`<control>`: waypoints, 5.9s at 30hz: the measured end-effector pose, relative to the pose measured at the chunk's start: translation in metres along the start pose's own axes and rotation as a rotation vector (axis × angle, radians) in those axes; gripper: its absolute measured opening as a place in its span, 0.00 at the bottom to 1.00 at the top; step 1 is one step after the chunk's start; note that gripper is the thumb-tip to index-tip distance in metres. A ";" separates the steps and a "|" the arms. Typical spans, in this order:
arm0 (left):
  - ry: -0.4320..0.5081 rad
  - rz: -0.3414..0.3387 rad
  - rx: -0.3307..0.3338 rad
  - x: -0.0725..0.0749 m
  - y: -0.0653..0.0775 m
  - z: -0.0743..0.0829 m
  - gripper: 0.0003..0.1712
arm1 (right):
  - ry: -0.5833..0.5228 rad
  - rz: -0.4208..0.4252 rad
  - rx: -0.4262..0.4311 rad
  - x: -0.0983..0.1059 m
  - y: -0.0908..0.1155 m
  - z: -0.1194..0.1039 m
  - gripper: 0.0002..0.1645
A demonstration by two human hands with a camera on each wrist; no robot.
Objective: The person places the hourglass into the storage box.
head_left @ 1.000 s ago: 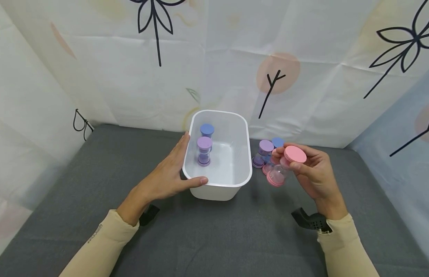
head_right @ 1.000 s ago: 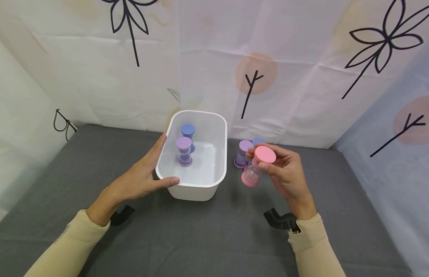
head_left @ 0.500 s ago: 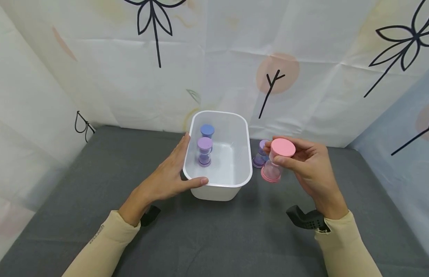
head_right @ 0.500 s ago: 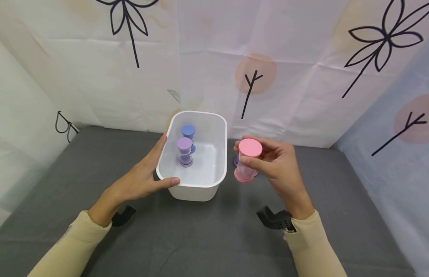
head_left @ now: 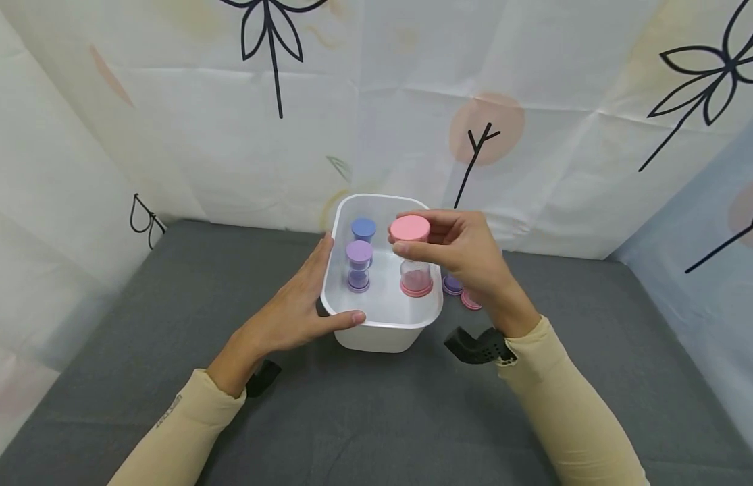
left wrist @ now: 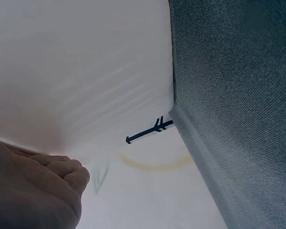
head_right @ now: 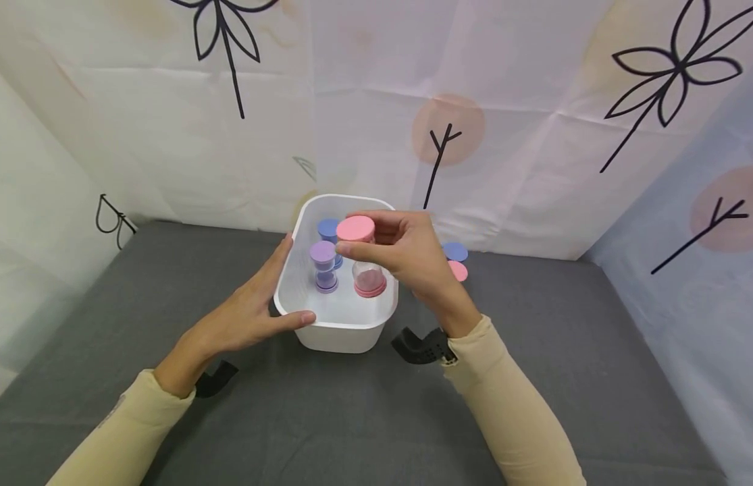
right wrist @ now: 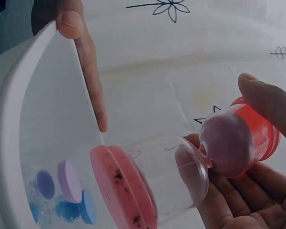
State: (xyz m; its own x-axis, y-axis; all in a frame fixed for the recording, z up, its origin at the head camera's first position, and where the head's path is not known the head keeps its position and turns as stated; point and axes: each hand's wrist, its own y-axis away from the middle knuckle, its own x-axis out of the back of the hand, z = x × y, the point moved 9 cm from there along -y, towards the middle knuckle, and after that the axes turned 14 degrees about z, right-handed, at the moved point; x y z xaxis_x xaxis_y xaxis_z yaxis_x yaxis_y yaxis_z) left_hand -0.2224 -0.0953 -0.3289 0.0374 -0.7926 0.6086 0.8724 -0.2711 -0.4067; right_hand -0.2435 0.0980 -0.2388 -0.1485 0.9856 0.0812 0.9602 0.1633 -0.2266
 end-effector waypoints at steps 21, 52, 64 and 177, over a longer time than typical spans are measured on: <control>-0.002 -0.027 0.023 -0.002 0.002 -0.001 0.70 | 0.151 -0.059 -0.091 -0.061 -0.026 0.056 0.20; -0.017 -0.031 0.014 -0.002 0.002 -0.003 0.70 | 0.570 -0.205 -0.082 -0.073 -0.026 0.077 0.15; -0.002 -0.027 0.012 -0.002 0.002 -0.002 0.70 | 0.636 -0.198 -0.076 -0.075 -0.029 0.077 0.16; 0.008 -0.001 0.010 0.000 0.000 -0.001 0.70 | -0.042 0.423 0.087 0.126 0.028 0.047 0.26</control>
State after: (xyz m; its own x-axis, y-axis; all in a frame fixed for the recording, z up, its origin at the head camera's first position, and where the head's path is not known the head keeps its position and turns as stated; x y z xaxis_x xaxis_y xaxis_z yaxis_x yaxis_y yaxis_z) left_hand -0.2225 -0.0957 -0.3294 0.0322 -0.7966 0.6036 0.8775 -0.2666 -0.3988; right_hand -0.2466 0.2292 -0.2803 0.2424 0.9673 -0.0751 0.9154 -0.2536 -0.3125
